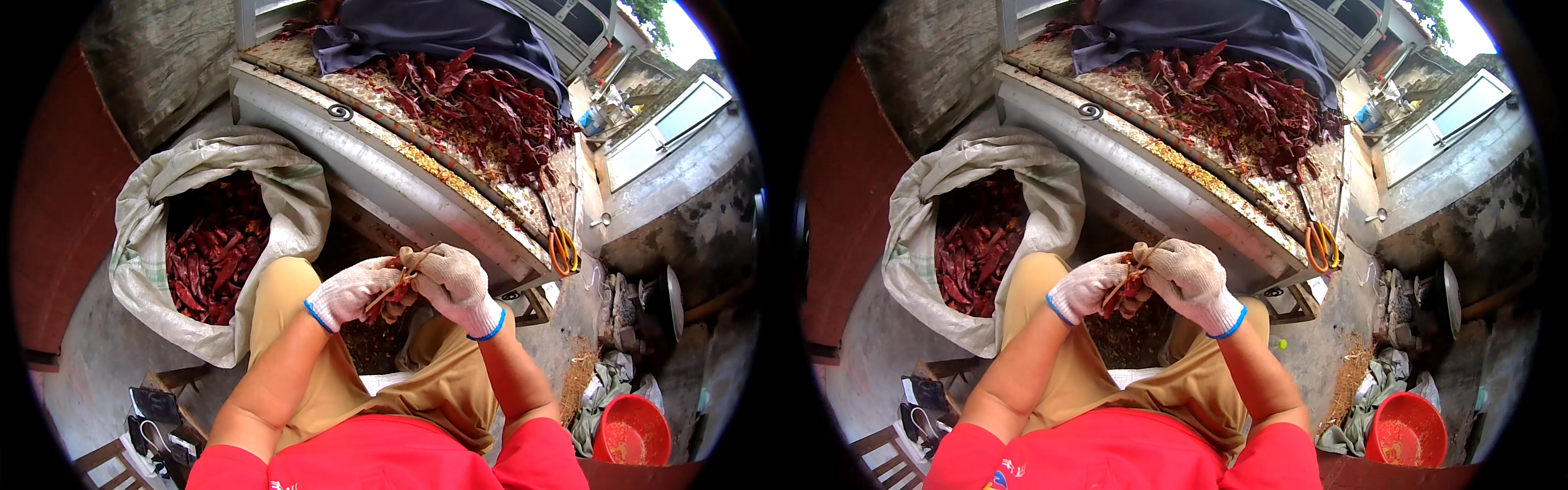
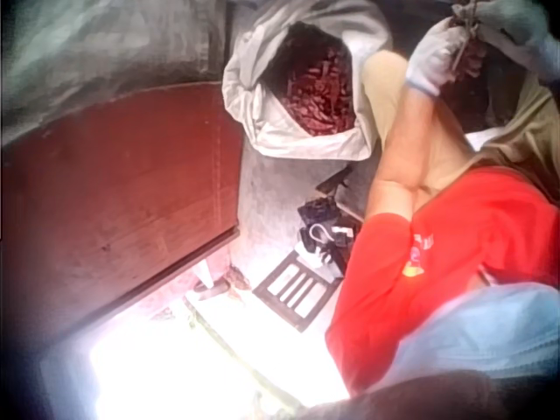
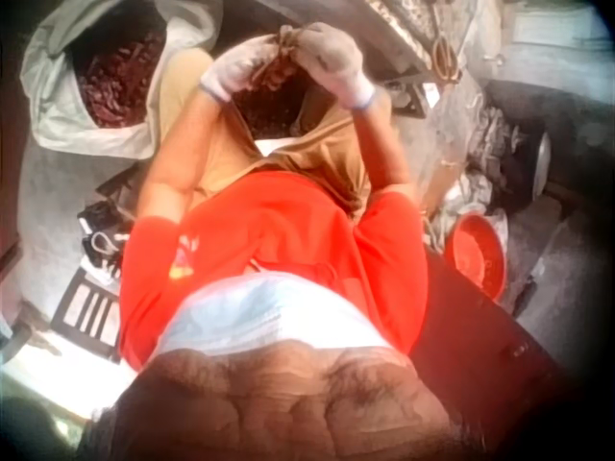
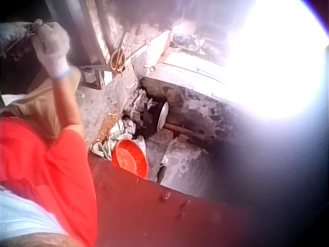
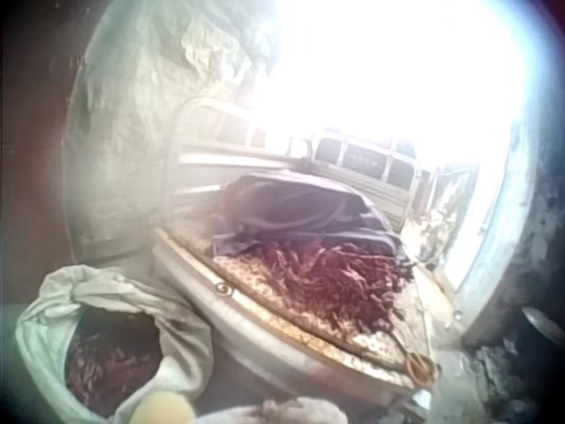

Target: The person sits and repeatedly picks dried red chilies from a sack, removes the stems by hand, and places the de-stemmed chilies onto a metal tray. The person occasionally uses scissors to cut stems and continues the process for the duration of the clip.

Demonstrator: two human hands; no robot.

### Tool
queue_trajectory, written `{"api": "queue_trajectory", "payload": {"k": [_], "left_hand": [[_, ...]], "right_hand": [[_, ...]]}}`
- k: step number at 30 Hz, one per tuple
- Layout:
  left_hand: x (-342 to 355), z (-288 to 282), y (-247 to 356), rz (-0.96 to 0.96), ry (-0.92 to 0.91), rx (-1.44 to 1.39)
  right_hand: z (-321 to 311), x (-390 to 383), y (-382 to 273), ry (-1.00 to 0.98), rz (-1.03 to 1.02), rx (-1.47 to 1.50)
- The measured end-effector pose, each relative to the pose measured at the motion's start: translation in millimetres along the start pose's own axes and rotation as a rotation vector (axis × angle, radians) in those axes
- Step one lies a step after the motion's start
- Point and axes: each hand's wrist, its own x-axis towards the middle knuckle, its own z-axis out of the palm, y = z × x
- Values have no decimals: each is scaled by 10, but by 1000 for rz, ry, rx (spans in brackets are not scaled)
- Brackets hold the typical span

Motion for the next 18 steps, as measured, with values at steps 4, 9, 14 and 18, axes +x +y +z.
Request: {"api": "queue_trajectory", "payload": {"k": [4,9,14,18], "left_hand": [[-22,0,-1,9,43,87],[8,-23,-46,34,133,3],[-9,32,-36,90,155,19],[0,52,-68,148,198,65]], "right_hand": [[98,-45,-71,110,169,188],[331,-153,-129,305,726,758],[374,-4,-192,423,1044,1061],[427,38,-174,499,1080,1166]]}}
